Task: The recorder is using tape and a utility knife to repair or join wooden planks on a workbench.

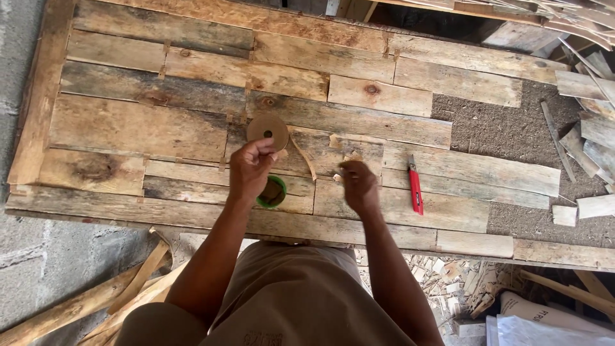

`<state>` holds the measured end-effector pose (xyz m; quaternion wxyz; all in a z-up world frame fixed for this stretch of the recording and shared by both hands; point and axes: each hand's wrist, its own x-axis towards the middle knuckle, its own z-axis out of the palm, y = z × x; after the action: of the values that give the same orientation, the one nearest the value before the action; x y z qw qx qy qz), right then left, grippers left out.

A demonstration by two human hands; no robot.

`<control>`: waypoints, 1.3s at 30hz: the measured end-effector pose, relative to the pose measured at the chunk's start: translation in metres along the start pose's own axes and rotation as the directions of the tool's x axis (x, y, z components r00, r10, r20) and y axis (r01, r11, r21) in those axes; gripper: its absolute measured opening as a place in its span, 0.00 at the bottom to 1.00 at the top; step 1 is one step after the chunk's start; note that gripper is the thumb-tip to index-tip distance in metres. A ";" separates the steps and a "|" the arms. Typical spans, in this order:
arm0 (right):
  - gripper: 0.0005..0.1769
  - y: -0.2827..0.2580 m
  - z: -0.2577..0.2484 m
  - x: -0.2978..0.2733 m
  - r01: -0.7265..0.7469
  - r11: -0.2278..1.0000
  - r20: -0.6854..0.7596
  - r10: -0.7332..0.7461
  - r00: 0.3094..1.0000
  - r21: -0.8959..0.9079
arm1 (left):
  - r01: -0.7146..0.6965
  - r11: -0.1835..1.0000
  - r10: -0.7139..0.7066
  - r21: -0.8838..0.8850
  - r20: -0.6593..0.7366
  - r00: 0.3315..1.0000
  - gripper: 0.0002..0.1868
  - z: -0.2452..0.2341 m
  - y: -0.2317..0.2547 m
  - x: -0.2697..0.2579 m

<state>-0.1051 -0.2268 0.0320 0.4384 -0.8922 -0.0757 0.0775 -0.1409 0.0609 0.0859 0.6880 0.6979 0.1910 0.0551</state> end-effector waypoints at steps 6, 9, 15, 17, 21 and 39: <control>0.14 -0.111 0.038 -0.010 -0.026 0.931 0.165 -0.037 0.986 0.363 | -0.031 1.000 0.031 0.002 0.101 0.994 0.20 -0.003 0.003 -0.031; 0.17 -0.123 0.045 -0.017 -0.087 0.845 0.205 -0.028 0.978 0.528 | -0.050 0.996 0.040 0.080 0.129 0.991 0.22 -0.009 0.032 -0.048; 0.08 -0.122 0.052 -0.026 -0.107 0.909 0.246 0.005 0.969 0.404 | -0.027 0.998 0.024 0.053 0.060 0.998 0.24 -0.008 0.026 -0.071; 0.07 -0.121 0.055 -0.028 -0.122 0.905 0.263 0.011 0.965 0.409 | -0.023 1.000 0.023 0.002 0.033 0.999 0.24 -0.007 0.008 -0.074; 0.07 -0.117 0.062 -0.027 -0.121 0.931 0.278 0.022 0.960 0.344 | -0.020 0.999 0.023 0.037 -0.077 0.997 0.23 -0.003 0.004 -0.085; 0.21 -0.117 0.107 -0.036 -0.107 0.994 0.063 0.106 0.992 0.015 | 0.231 0.965 -0.138 0.124 -0.507 0.851 0.34 0.023 -0.082 -0.088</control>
<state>-0.1703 -0.0815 0.0630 0.4393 -0.8880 -0.0410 0.1294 -0.2300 0.0071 0.0204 0.5525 0.6980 0.4309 0.1477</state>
